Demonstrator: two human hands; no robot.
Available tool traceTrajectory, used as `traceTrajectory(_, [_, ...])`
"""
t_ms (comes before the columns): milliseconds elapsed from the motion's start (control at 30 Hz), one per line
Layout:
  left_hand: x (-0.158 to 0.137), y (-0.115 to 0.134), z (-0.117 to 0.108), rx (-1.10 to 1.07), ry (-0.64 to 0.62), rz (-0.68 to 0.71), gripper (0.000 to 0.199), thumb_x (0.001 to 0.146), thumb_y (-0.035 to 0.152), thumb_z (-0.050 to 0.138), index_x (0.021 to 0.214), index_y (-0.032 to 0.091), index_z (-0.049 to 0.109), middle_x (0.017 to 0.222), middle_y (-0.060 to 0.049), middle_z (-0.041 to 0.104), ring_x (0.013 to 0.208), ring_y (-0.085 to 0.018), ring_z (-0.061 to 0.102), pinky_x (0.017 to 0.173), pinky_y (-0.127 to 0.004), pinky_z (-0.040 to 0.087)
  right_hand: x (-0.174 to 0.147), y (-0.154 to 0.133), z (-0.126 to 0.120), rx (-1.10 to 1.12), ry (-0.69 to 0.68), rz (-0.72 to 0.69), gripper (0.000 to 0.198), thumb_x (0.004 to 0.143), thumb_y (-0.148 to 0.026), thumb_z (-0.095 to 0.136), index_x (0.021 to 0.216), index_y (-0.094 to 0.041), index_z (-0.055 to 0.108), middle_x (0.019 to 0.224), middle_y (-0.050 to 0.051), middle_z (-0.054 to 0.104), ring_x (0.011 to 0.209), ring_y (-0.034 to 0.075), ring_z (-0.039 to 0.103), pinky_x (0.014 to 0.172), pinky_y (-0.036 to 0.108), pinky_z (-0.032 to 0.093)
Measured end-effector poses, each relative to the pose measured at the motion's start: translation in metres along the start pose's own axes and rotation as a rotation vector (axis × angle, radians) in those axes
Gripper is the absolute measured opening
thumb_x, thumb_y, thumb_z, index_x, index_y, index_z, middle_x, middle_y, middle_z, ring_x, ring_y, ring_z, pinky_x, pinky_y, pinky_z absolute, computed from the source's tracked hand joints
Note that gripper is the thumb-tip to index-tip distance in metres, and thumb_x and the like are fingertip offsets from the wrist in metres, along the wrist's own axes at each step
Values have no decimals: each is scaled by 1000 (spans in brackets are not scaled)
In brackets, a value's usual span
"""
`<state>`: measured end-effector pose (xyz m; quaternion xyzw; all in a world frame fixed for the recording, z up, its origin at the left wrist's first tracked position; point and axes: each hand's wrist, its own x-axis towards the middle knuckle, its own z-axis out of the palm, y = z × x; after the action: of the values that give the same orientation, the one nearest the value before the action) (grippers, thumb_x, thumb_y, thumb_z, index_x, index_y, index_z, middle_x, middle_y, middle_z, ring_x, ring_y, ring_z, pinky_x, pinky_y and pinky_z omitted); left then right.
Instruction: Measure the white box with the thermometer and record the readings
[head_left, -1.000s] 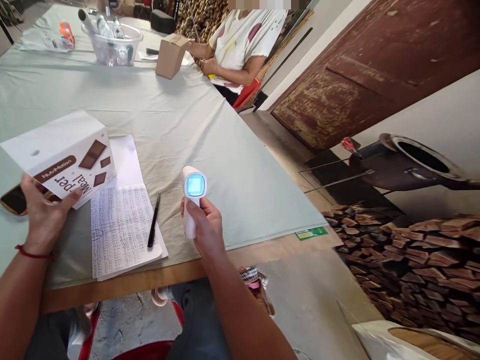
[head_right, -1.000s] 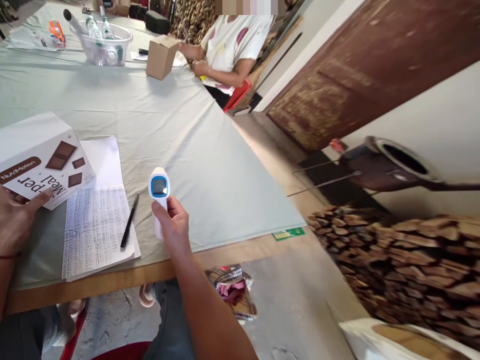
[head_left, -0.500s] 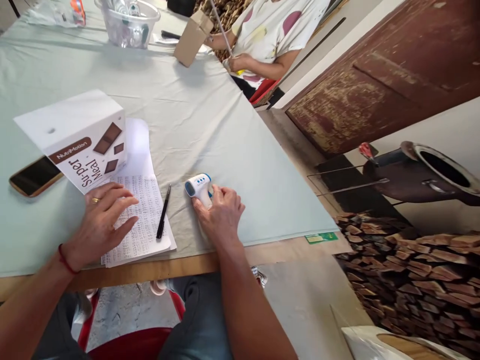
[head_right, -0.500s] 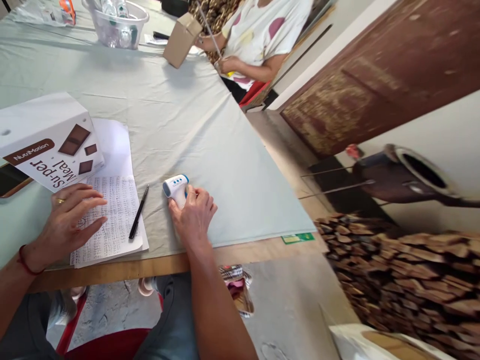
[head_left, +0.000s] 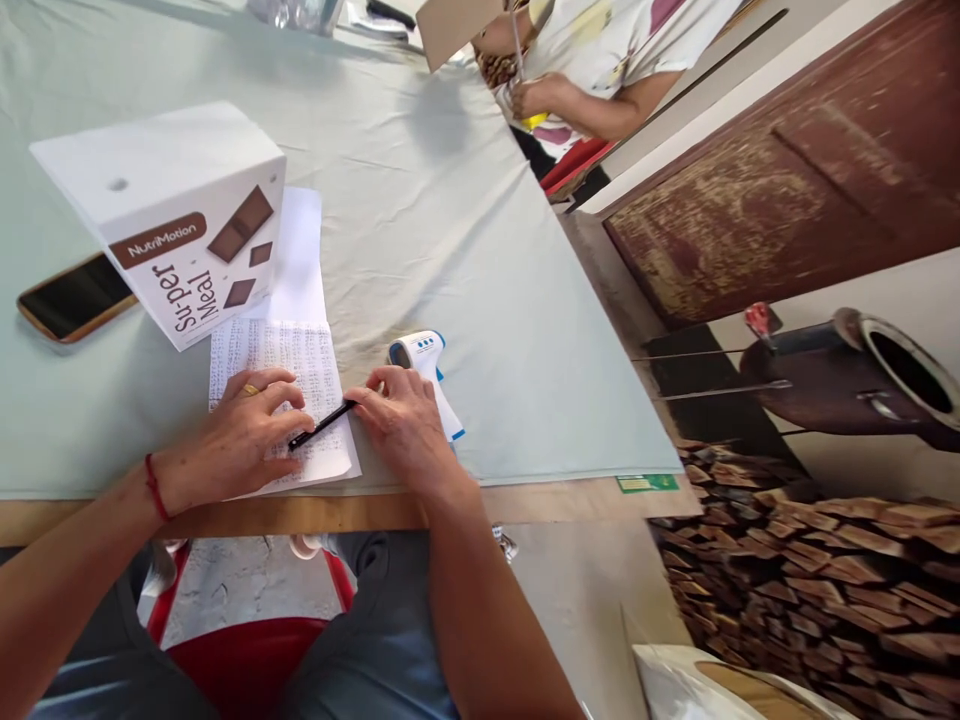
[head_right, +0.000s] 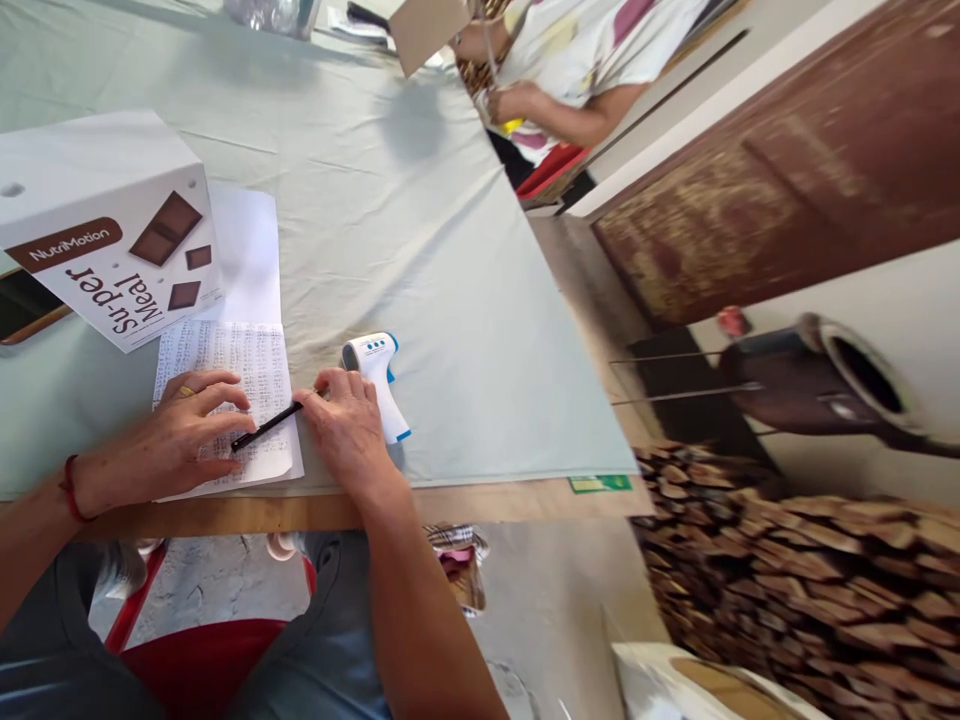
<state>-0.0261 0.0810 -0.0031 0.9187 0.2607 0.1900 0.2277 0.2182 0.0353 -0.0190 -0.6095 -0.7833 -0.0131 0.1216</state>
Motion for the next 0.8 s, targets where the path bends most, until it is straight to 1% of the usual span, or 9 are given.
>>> traceTrajectory(67, [1, -1, 1, -16, -16, -10, 28, 79, 23, 75, 106, 22, 67, 116, -8, 66, 132, -34, 49, 113, -52, 35, -5, 6, -5, 2, -11, -37, 20, 97, -17, 55, 101, -24, 73, 98, 8, 58, 93, 23, 52, 85, 36, 40])
traceTrajectory(167, [3, 1, 0, -39, 15, -31, 62, 73, 22, 81, 129, 22, 55, 123, -10, 63, 131, -34, 49, 112, -52, 36, -13, 12, -9, 68, 53, -40, 19, 100, -20, 48, 99, -21, 67, 92, 7, 60, 89, 22, 55, 80, 35, 42])
traceTrajectory(267, [2, 5, 0, -36, 90, -12, 103, 70, 19, 84, 153, 25, 23, 139, -15, 52, 133, -36, 47, 110, -54, 38, -20, 9, -10, 282, 206, 54, 18, 102, -28, 46, 97, -21, 61, 89, 7, 62, 82, 21, 57, 74, 34, 45])
traceTrajectory(333, [2, 7, 0, -44, 131, 7, 117, 70, 20, 84, 157, 25, 6, 146, -19, 45, 134, -37, 44, 110, -55, 38, -23, 1, -10, 494, 322, 193, 13, 98, -33, 53, 94, -22, 57, 82, 4, 60, 73, 19, 57, 69, 32, 46])
traceTrajectory(400, [1, 6, 0, -48, 133, 6, 109, 72, 21, 84, 156, 24, 14, 145, -19, 45, 134, -37, 44, 109, -55, 38, -25, -10, -10, 744, 431, 370, 12, 93, -33, 60, 90, -23, 54, 74, -1, 59, 64, 16, 56, 63, 31, 45])
traceTrajectory(500, [0, 3, -1, -17, 25, 28, 57, 78, 24, 79, 130, 22, 55, 134, -14, 54, 133, -35, 44, 111, -52, 37, -25, -26, -14, 1130, 522, 517, 15, 82, -25, 66, 83, -24, 51, 68, -4, 59, 55, 14, 56, 57, 29, 45])
traceTrajectory(567, [0, 2, 0, 4, -56, 72, 29, 83, 26, 75, 110, 21, 66, 126, -12, 59, 132, -33, 45, 111, -50, 36, -27, -34, -16, 1303, 464, 522, 8, 78, -23, 63, 83, -24, 56, 67, -4, 61, 53, 14, 55, 56, 30, 46])
traceTrajectory(700, [0, 2, 0, 18, -111, 106, 20, 88, 25, 70, 107, 22, 69, 123, -12, 58, 130, -33, 44, 109, -51, 35, -35, -46, -13, 1236, 264, 550, 6, 76, -23, 63, 80, -22, 67, 65, -1, 63, 56, 15, 56, 54, 30, 45])
traceTrajectory(800, [1, 5, 0, 31, -133, 110, 19, 89, 24, 67, 108, 24, 70, 124, -12, 56, 130, -33, 43, 108, -51, 35, -41, -52, -4, 1092, 236, 515, 2, 73, -21, 65, 73, -21, 64, 63, -2, 61, 53, 13, 52, 52, 27, 42])
